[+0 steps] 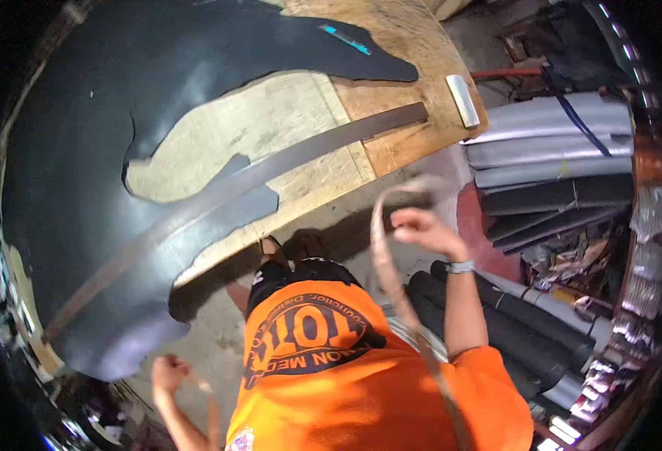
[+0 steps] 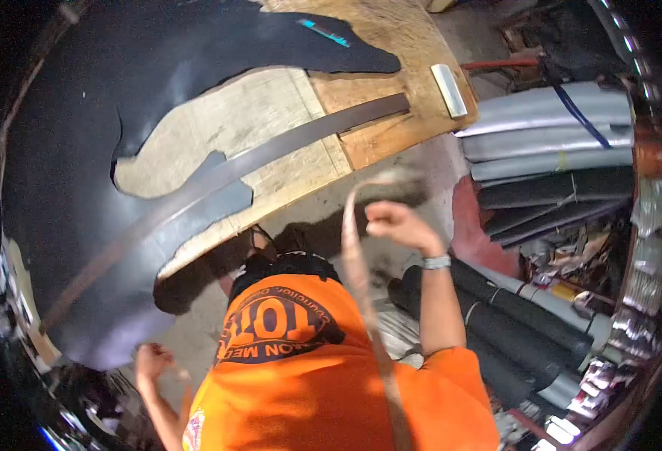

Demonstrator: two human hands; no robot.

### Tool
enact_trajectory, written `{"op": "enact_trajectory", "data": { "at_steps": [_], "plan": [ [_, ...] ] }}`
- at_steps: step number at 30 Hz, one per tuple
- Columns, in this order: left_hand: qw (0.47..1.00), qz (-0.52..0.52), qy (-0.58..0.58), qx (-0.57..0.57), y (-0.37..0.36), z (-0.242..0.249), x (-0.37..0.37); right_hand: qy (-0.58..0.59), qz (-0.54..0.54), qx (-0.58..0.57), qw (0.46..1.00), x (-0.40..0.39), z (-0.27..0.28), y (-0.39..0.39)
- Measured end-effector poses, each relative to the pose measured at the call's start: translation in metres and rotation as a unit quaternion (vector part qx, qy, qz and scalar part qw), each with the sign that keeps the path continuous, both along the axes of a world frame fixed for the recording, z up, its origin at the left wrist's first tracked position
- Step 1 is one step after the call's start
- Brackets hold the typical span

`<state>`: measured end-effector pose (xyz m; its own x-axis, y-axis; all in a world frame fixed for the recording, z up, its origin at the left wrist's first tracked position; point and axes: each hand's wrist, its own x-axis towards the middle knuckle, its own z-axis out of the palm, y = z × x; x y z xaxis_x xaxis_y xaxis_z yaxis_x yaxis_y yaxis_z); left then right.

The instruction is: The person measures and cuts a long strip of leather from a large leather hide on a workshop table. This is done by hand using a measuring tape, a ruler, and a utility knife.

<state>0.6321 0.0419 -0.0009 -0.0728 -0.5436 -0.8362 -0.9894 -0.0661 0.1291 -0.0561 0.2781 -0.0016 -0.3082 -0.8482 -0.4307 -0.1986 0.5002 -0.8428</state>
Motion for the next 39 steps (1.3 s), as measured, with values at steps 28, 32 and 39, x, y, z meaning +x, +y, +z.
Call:
{"op": "enact_trajectory", "data": {
  "at_steps": [28,32,39],
  "plan": [
    [0.834,-0.056,0.126,-0.534,-0.047,-0.061,-0.412,0.003,-0.190,-0.158,0.969,-0.362,-0.084,-0.305],
    [0.845,-0.048,0.123,-0.518,-0.045,-0.073,-0.402,0.012,-0.237,-0.098,0.967,-0.386,-0.043,-0.259],
    [0.843,-0.043,0.122,-0.523,-0.042,-0.077,-0.403,0.010,-0.265,-0.051,0.963,-0.427,-0.048,-0.249]
  ]
}}
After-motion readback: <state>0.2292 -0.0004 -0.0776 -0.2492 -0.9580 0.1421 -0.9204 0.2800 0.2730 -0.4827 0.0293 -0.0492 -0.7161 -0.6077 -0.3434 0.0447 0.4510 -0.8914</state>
